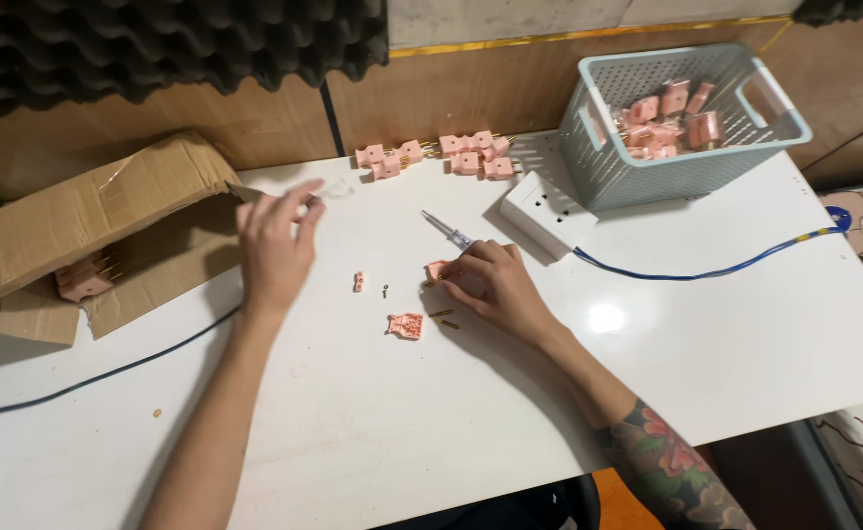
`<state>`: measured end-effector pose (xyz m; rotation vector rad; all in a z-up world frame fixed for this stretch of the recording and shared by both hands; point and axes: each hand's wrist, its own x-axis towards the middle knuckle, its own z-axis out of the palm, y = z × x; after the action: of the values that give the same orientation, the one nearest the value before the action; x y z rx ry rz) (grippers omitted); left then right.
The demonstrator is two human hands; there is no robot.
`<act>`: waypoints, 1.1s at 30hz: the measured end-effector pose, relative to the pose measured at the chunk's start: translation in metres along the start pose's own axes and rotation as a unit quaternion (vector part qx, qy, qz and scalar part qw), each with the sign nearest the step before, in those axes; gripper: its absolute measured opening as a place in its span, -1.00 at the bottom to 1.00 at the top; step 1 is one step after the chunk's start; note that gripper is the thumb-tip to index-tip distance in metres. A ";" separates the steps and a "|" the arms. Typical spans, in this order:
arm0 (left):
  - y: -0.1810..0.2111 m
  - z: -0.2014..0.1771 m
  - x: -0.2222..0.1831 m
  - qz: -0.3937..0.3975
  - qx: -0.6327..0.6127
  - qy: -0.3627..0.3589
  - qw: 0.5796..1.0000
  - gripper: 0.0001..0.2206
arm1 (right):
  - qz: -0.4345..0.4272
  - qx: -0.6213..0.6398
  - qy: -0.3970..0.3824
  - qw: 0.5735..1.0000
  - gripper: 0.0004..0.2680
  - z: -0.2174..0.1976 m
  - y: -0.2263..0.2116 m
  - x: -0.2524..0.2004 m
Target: The person unscrews the casing of a power plug, inserts a wire into the terminals, and uses a screwdriver to secure the wire by tightening the internal screws.
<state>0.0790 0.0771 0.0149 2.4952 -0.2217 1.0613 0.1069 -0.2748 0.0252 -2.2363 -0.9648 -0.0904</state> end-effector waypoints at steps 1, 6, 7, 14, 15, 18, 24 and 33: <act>-0.006 0.012 -0.004 0.003 -0.002 0.002 1.000 -0.78 | 0.000 -0.003 0.003 1.000 -0.89 0.001 0.002 -0.004; -0.042 0.056 -0.041 -0.066 -0.017 -0.124 0.990 -0.63 | -0.018 -0.030 -0.010 0.999 -0.89 0.011 0.016 -0.005; -0.032 0.049 -0.039 -0.064 -0.014 -0.127 0.990 -0.63 | -0.017 -0.026 -0.008 0.999 -0.89 0.009 0.017 0.000; 0.057 0.013 -0.057 -0.081 -0.087 -0.098 0.988 -0.79 | -0.061 -0.023 0.057 0.996 -0.91 0.014 0.010 -0.003; 0.064 0.018 -0.065 -0.113 -0.142 -0.105 0.978 -0.80 | -0.079 -0.029 0.067 0.994 -0.91 0.016 0.010 -0.003; 0.102 0.005 -0.067 -0.244 -0.339 -0.178 0.891 -0.72 | -0.137 -0.036 0.104 0.984 -0.92 0.027 0.003 -0.006; 0.117 0.005 -0.067 -0.296 -0.463 -0.192 0.813 -0.70 | -0.202 -0.060 0.150 0.966 -0.90 0.036 -0.003 -0.010; 0.112 0.007 -0.078 -0.303 -0.571 -0.199 0.737 -0.66 | -0.279 -0.084 0.181 0.939 -0.95 0.032 -0.014 -0.011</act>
<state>-0.0050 -0.0279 -0.0101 1.3937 -0.0994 -0.0131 0.0834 -0.2551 0.0050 -1.9233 -1.3850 -0.8345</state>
